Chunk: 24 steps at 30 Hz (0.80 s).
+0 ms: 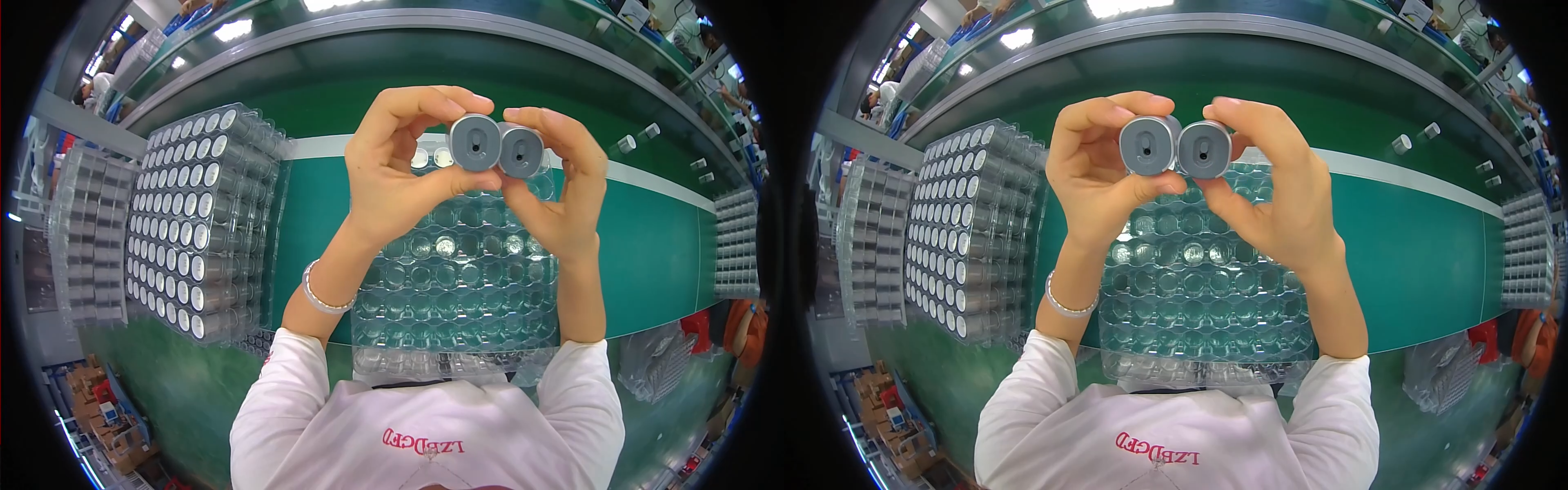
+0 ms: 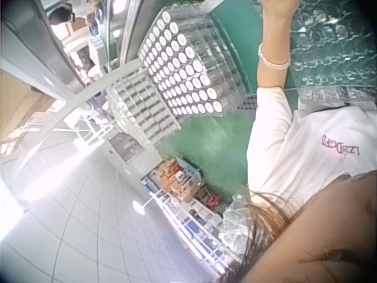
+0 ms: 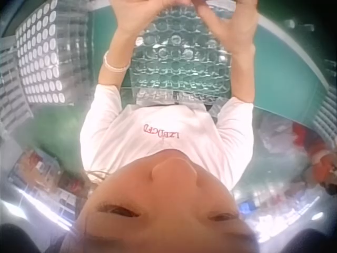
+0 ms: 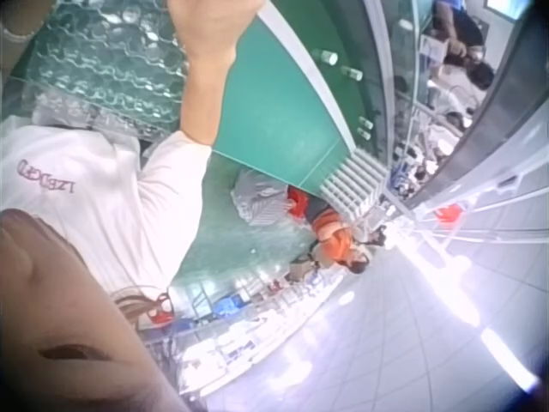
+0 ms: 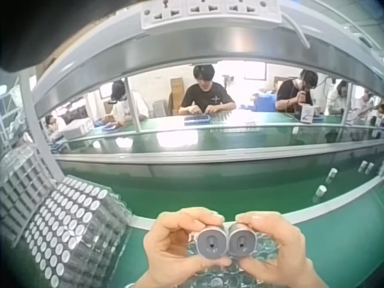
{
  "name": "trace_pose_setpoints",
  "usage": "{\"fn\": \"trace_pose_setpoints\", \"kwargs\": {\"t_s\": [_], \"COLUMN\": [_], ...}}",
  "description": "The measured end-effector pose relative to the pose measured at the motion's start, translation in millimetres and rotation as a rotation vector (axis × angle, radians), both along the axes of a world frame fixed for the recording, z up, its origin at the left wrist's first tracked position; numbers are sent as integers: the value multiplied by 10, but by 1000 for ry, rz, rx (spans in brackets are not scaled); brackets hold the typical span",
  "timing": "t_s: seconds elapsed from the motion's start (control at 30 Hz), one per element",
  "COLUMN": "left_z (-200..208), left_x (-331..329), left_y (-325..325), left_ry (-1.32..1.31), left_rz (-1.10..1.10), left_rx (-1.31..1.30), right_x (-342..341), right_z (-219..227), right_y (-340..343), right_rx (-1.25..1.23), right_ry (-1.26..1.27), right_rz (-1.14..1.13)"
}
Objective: The person sorts small cylindrical electronic components by hand at an assembly line station, placing them into trays.
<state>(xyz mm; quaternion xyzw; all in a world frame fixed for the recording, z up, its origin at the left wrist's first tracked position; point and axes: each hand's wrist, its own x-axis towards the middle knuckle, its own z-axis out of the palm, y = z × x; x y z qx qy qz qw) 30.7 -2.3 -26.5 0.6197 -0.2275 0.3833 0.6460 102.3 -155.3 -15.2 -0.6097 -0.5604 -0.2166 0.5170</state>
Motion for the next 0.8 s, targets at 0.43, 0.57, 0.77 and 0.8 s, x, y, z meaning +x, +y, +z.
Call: {"fn": "trace_pose_setpoints", "kwargs": {"t_s": [0.43,0.57,0.77,0.8], "left_z": [-380,-573,-694,-687], "left_x": [182,296,410,426], "left_y": [7,-91,-57,-60], "left_ry": [547,557,509,553], "left_rz": [137,326,375,354], "left_rx": [523,668,707,700], "right_x": [368,496,509,582], "right_z": [-179,-617,-707,-753], "right_y": [-342,-290,-92,-74], "right_rx": [-693,-614,-485,-565], "right_ry": [345,236,260,279], "right_rz": [-115,-182,-225,-154]}}
